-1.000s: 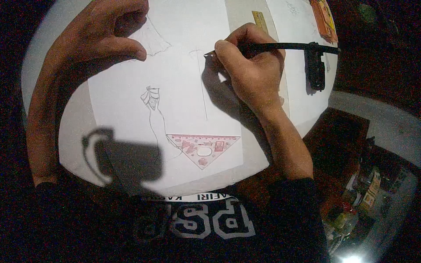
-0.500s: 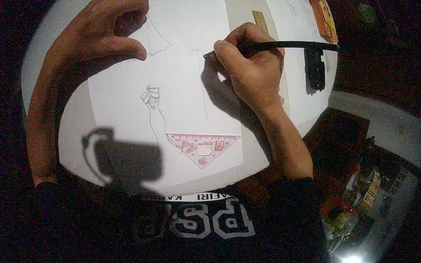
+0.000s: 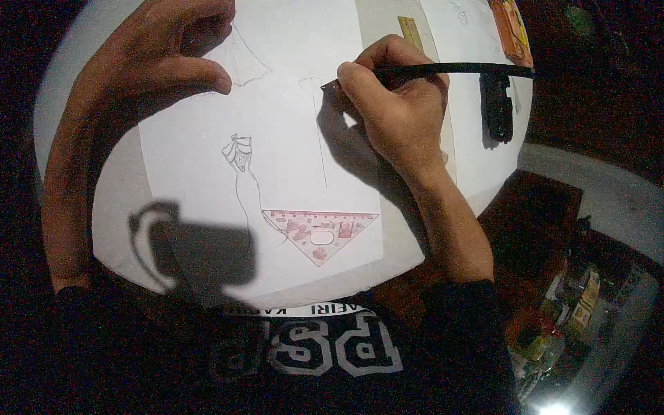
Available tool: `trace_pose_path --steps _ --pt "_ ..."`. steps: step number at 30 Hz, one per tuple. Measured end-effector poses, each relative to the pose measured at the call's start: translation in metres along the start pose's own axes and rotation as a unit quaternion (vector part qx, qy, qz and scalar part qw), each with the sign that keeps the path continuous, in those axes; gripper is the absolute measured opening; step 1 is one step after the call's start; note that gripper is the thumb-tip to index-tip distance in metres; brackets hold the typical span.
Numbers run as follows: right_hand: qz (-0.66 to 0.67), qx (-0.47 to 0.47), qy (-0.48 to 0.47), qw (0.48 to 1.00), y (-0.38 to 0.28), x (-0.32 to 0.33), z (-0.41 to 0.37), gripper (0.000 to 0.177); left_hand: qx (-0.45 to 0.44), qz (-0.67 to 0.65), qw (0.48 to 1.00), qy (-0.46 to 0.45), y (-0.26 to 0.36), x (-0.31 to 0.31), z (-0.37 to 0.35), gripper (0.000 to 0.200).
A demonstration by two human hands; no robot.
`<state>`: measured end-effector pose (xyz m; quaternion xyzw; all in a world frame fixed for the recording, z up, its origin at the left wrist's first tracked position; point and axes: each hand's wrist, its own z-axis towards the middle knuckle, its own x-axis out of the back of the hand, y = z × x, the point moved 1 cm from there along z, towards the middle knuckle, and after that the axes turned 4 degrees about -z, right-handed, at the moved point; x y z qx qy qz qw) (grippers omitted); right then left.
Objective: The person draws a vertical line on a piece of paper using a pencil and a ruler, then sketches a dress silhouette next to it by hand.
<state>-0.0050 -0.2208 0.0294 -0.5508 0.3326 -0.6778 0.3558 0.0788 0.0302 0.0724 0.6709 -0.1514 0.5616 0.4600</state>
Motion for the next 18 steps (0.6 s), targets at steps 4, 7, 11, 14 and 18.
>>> trace_pose_path --steps 4,7,11,14,18 --pt "0.005 -0.011 0.007 1.000 0.000 -0.001 0.000 0.013 -0.032 0.001 0.999 -0.016 -0.012 -0.001 0.003 0.053" --pt "-0.015 -0.006 0.002 1.000 -0.001 -0.001 0.000 0.014 -0.045 0.001 0.999 -0.001 -0.015 -0.003 0.003 0.053" --pt "-0.010 0.006 -0.004 1.000 0.004 -0.001 0.000 0.014 -0.044 0.007 0.999 0.001 -0.009 -0.002 0.002 0.054" --pt "0.000 0.010 -0.002 1.000 0.004 0.000 0.001 0.013 0.012 0.006 1.000 0.019 -0.003 -0.002 0.000 0.054" --pt "0.015 0.000 0.005 1.000 0.001 -0.002 0.001 0.012 0.015 -0.020 1.000 -0.018 -0.011 0.000 0.007 0.053"
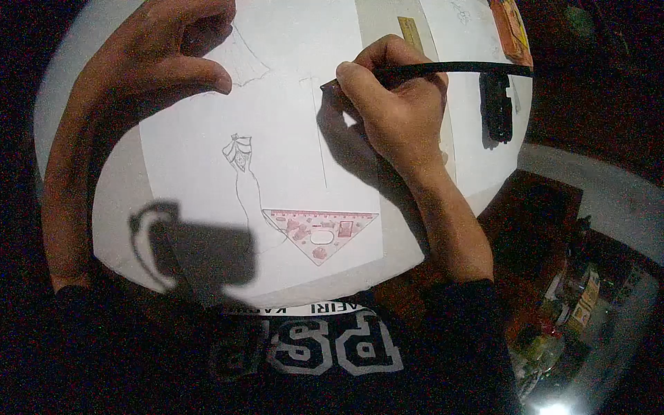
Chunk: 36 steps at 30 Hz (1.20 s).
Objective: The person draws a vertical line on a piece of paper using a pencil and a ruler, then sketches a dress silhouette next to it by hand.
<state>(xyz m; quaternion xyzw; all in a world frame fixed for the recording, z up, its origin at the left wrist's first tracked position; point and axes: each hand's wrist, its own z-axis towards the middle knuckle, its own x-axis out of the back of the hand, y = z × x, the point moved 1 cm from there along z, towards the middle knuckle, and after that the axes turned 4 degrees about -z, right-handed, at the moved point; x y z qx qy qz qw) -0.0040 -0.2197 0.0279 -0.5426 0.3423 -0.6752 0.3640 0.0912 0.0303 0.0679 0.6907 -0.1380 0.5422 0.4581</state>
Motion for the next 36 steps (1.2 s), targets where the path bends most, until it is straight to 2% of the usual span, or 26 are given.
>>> trace_pose_path --steps 1,2,4,5,7,8,10,13,14,16,20,22,24,31,36 --pt "0.000 0.000 0.000 1.000 -0.002 0.000 0.000 0.012 0.063 -0.020 0.998 -0.016 0.001 0.001 0.001 0.053" --pt "-0.005 -0.004 0.002 1.000 -0.003 -0.001 0.000 0.012 0.063 -0.020 0.998 -0.016 -0.001 0.001 0.000 0.053" --pt "-0.011 -0.009 0.002 1.000 -0.001 -0.001 -0.001 0.012 -0.059 0.013 0.998 0.020 -0.003 -0.002 -0.005 0.052" --pt "-0.004 -0.002 -0.001 1.000 0.000 0.000 -0.001 0.012 -0.059 0.012 0.998 0.019 0.003 -0.003 -0.007 0.052" --pt "0.003 0.005 -0.004 1.000 0.001 0.001 -0.001 0.012 0.014 0.027 0.998 0.049 0.019 -0.003 -0.012 0.052" --pt "-0.020 0.012 -0.011 1.000 0.001 0.002 -0.001 0.012 0.014 0.027 0.998 0.050 0.009 -0.003 -0.009 0.052" --pt "-0.042 0.020 -0.017 0.999 0.001 0.002 0.000 0.012 -0.027 -0.013 0.999 -0.026 -0.018 -0.005 0.002 0.053" --pt "-0.015 0.006 -0.011 1.000 0.001 0.002 0.000 0.012 -0.034 -0.015 0.999 -0.040 -0.020 -0.003 0.006 0.053" --pt "-0.018 0.014 -0.011 1.000 0.002 0.002 0.000 0.012 -0.033 -0.015 0.999 -0.040 -0.017 -0.003 0.003 0.053" --pt "-0.021 0.021 -0.011 1.000 0.002 0.002 0.000 0.012 -0.071 0.026 0.997 0.022 -0.005 -0.002 -0.004 0.053" --pt "-0.016 0.001 -0.011 1.000 0.003 0.004 0.000 0.012 -0.065 0.009 0.997 0.028 -0.015 -0.006 -0.002 0.054" --pt "-0.001 0.004 -0.009 1.000 0.003 0.004 0.000 0.012 -0.108 0.009 0.994 0.019 -0.018 -0.005 -0.001 0.054" --pt "0.040 -0.021 0.003 0.999 0.001 0.002 0.000 0.012 -0.108 0.013 0.994 0.018 -0.018 -0.004 -0.001 0.053" --pt "0.004 0.009 -0.009 1.000 0.002 0.001 -0.001 0.012 -0.072 0.009 0.997 0.016 -0.015 -0.007 -0.001 0.054" --pt "-0.013 0.009 -0.014 1.000 0.003 0.001 -0.002 0.011 -0.095 0.016 0.995 0.016 -0.020 -0.007 -0.001 0.055"
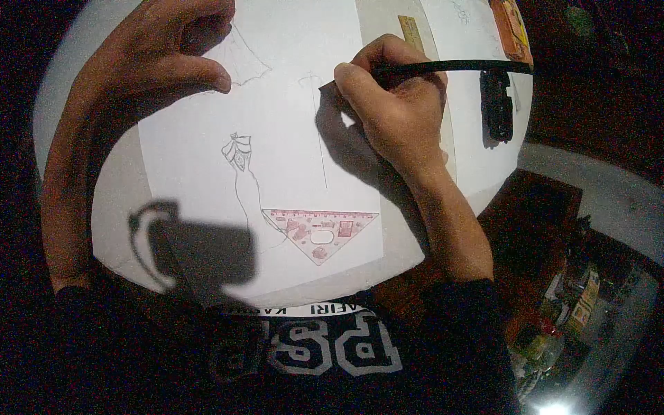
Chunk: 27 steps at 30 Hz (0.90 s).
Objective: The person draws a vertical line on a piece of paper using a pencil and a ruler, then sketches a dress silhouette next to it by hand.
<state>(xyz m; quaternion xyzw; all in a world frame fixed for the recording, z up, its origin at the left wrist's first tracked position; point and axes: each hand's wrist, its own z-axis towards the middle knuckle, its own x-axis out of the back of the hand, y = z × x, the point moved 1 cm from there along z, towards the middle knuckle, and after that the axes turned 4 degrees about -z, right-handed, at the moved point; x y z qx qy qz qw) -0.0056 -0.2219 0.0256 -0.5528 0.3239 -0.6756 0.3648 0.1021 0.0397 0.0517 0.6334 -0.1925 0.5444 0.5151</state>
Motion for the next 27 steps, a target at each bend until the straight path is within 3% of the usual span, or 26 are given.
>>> trace_pose_path --steps 4,8,11,13,20,25,27 --pt "-0.030 -0.004 -0.011 0.999 0.000 0.003 0.000 0.011 -0.007 0.019 1.000 0.000 0.005 0.002 -0.002 0.057" --pt "0.036 -0.008 0.002 0.999 0.000 0.002 0.001 0.011 -0.014 0.012 1.000 0.001 0.000 0.003 0.000 0.056" --pt "0.016 -0.004 0.002 1.000 0.000 0.002 0.000 0.012 0.028 -0.041 0.998 -0.034 -0.003 0.002 0.002 0.056" --pt "-0.008 -0.001 -0.001 1.000 -0.001 0.002 0.000 0.012 -0.023 0.012 1.000 0.008 0.002 0.000 -0.002 0.055" --pt "0.006 0.016 0.002 1.000 -0.002 -0.002 0.000 0.011 -0.011 -0.009 1.000 0.012 0.007 0.002 -0.004 0.054" --pt "0.005 0.030 -0.013 0.999 -0.001 0.000 0.000 0.011 0.102 0.009 0.994 0.031 0.039 0.006 -0.006 0.052" --pt "0.035 -0.009 0.002 0.999 0.000 0.000 0.000 0.011 0.082 0.004 0.997 0.016 0.029 0.007 -0.005 0.052"
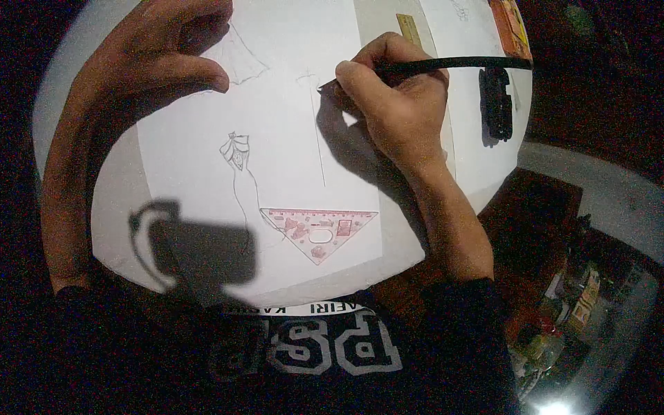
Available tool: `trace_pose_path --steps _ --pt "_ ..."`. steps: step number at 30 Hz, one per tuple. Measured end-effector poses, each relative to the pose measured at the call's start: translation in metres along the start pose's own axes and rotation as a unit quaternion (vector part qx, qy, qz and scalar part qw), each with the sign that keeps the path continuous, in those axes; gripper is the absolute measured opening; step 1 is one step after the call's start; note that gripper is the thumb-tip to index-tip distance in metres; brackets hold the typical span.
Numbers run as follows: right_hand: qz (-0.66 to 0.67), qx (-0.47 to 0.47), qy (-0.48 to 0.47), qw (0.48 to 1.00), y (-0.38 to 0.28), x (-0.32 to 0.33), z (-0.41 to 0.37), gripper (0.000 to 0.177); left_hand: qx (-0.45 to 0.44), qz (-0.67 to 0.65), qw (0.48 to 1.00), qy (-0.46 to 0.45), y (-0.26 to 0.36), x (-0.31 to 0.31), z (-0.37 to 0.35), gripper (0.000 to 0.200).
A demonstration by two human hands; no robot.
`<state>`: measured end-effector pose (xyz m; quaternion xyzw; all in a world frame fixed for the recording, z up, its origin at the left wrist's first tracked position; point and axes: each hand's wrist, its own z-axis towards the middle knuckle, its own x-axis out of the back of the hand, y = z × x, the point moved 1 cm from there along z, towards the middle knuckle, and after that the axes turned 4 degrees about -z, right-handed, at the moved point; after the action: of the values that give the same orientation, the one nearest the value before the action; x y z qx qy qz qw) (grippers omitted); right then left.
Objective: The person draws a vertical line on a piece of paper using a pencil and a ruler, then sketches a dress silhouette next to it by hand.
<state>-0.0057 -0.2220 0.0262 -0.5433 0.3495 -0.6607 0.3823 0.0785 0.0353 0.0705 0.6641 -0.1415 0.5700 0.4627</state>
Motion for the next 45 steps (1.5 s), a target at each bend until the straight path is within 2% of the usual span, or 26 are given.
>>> trace_pose_path --steps 5,7,10,13,15,19,21,25,29,32,40,42,45 --pt "0.004 -0.007 0.002 1.000 0.000 0.001 -0.001 0.011 -0.015 -0.006 1.000 -0.015 -0.007 -0.002 0.003 0.052" --pt "-0.009 -0.002 -0.001 1.000 -0.001 0.001 -0.001 0.011 -0.065 -0.017 0.998 -0.014 -0.020 -0.006 0.006 0.053" --pt "-0.057 -0.006 -0.009 0.998 -0.006 -0.001 -0.003 0.012 -0.084 0.003 0.996 -0.006 -0.017 -0.005 0.005 0.053" --pt "-0.062 0.032 -0.006 0.998 -0.003 -0.003 -0.004 0.014 -0.065 -0.016 0.998 -0.015 -0.022 -0.007 0.007 0.053" --pt "-0.132 0.151 -0.035 0.979 0.004 -0.001 -0.002 0.016 -0.071 -0.011 0.997 -0.012 -0.019 -0.006 0.006 0.053" --pt "-0.081 0.080 -0.040 0.993 -0.004 -0.002 -0.003 0.015 -0.091 -0.009 0.996 -0.011 -0.026 -0.009 0.008 0.053" --pt "-0.087 0.049 -0.061 0.993 -0.006 -0.001 -0.003 0.007 -0.086 -0.013 0.996 -0.008 -0.024 -0.009 0.007 0.053" --pt "-0.117 0.074 -0.060 0.989 -0.006 -0.002 -0.004 0.008 -0.080 0.004 0.997 -0.008 -0.017 -0.006 0.007 0.053" --pt "-0.085 0.040 -0.056 0.994 -0.006 -0.001 -0.004 0.009 -0.058 -0.014 0.998 -0.013 -0.024 -0.010 0.009 0.053" --pt "-0.073 0.029 -0.048 0.996 -0.006 -0.001 -0.004 0.009 -0.091 -0.008 0.996 -0.006 -0.025 -0.010 0.009 0.053" --pt "-0.096 0.053 -0.054 0.993 -0.003 -0.001 -0.001 0.009 -0.035 0.003 0.999 -0.011 -0.008 -0.005 0.005 0.053" --pt "-0.075 0.044 -0.034 0.996 -0.002 -0.003 -0.001 0.017 -0.059 0.005 0.998 -0.005 -0.015 -0.007 0.007 0.053" --pt "-0.047 0.020 -0.026 0.998 -0.002 -0.005 0.000 0.016 -0.077 0.006 0.997 0.000 -0.017 -0.006 0.008 0.053"
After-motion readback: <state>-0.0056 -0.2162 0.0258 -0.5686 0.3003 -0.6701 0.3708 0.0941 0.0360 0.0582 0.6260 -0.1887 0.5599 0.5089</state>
